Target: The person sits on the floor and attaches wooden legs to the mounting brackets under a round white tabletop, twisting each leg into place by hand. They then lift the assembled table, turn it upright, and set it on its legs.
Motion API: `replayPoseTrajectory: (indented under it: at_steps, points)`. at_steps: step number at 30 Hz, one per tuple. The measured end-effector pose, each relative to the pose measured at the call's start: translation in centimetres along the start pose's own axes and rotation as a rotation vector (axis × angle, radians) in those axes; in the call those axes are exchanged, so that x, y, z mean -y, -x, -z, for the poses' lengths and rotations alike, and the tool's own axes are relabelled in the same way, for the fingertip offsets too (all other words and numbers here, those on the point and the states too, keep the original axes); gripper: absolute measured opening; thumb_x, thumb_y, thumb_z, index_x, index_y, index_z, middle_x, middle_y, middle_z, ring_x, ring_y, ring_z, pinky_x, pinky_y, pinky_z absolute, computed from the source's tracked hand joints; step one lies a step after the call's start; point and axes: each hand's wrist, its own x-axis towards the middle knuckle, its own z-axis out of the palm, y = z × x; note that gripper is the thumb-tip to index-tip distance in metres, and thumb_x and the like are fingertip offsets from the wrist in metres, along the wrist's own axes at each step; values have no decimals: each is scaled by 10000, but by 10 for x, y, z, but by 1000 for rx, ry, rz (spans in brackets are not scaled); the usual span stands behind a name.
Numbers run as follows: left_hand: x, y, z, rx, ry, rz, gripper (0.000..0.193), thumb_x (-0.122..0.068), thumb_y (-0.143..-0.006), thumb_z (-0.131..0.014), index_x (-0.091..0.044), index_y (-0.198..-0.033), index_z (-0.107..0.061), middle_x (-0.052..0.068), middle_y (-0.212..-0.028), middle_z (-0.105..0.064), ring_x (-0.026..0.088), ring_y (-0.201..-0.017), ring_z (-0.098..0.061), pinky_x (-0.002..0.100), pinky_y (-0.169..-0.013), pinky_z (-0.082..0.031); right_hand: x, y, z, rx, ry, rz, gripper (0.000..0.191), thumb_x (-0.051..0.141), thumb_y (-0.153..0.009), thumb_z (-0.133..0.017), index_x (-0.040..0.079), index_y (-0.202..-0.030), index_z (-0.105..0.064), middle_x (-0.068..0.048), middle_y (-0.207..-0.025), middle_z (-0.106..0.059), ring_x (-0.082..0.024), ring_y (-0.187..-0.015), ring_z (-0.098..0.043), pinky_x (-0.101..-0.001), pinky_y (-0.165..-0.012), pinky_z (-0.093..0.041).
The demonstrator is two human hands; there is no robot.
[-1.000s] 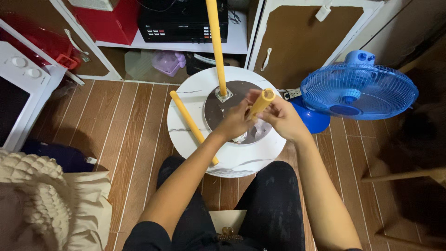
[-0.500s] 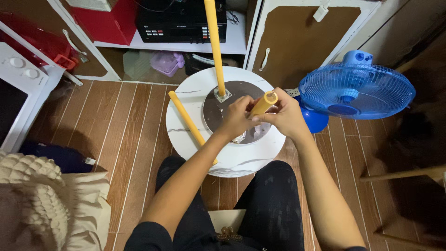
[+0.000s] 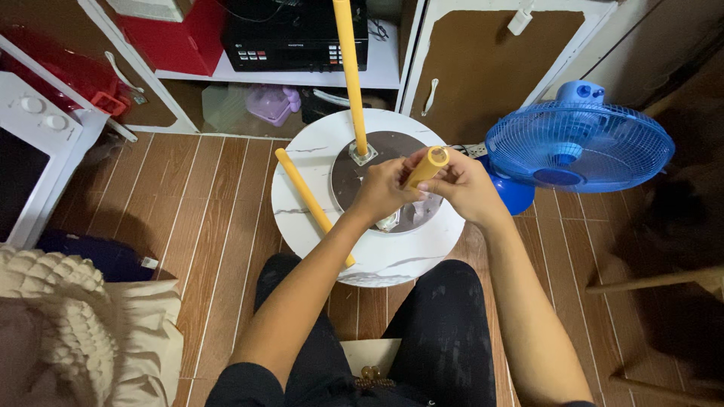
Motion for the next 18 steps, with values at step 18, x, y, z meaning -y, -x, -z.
replayPoseTrajectory:
  at_steps: [18]
  points:
    - [25, 1, -8, -129, 43, -67, 431, -207, -723, -887, -28, -1005, -616, 94, -929, -757, 116, -822, -709, 288, -749, -591, 0, -3, -6, 22, 18, 67, 389, -93, -886, -673, -5, -1261, -615, -38, -1157, -713, -120, -1095, -691, -276, -947, -572]
